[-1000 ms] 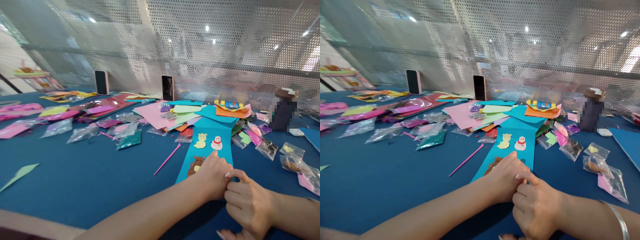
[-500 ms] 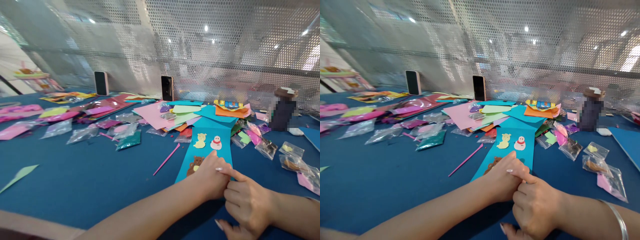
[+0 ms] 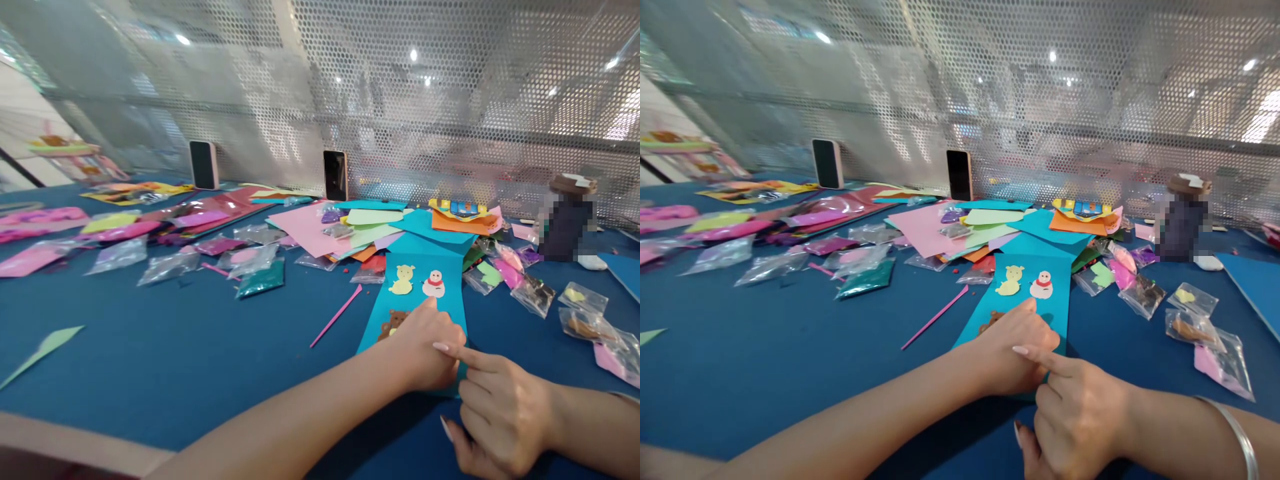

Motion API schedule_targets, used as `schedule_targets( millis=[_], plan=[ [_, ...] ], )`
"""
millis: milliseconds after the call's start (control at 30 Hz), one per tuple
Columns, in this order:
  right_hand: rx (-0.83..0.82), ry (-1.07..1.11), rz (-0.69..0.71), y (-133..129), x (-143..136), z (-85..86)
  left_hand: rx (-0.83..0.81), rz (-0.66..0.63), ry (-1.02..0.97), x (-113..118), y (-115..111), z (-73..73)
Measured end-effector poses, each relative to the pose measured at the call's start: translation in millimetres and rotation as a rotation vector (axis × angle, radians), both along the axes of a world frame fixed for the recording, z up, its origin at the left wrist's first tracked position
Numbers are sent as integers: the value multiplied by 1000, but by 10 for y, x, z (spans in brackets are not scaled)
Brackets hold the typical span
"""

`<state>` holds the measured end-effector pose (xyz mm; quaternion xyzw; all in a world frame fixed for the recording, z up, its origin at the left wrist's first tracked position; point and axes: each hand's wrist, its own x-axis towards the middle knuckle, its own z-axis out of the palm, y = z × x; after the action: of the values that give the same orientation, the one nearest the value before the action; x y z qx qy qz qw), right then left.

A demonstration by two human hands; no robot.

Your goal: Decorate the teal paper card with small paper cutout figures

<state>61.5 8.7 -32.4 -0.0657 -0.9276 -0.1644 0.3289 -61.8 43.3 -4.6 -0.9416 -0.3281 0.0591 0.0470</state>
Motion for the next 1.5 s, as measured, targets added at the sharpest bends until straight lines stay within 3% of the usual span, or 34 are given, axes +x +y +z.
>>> schedule_targets(
  millis=[333, 500, 667, 833, 967, 1233, 1500],
  plan=[
    [-29, -97, -94, -28, 20, -37, -40, 31, 42, -19, 4, 101],
    [-3, -113, -123, -76, 25, -36, -37, 30, -15, -18, -6, 51],
    [30, -71, -197, -74, 36, -36, 107, 148, -123, -67, -3, -52],
    [94, -7, -333, 30, 48, -32, 351, 288, -475, -237, 78, 32],
    [56, -11, -400, 68, 50, -54, 399, 194, -690, -269, 69, 83],
    [65, -108, -325, 78, 72, -89, 308, -67, -653, -183, 34, -36],
    [39, -6, -196, 108, 74, -69, 132, -76, -779, -236, 103, -32]
  ],
)
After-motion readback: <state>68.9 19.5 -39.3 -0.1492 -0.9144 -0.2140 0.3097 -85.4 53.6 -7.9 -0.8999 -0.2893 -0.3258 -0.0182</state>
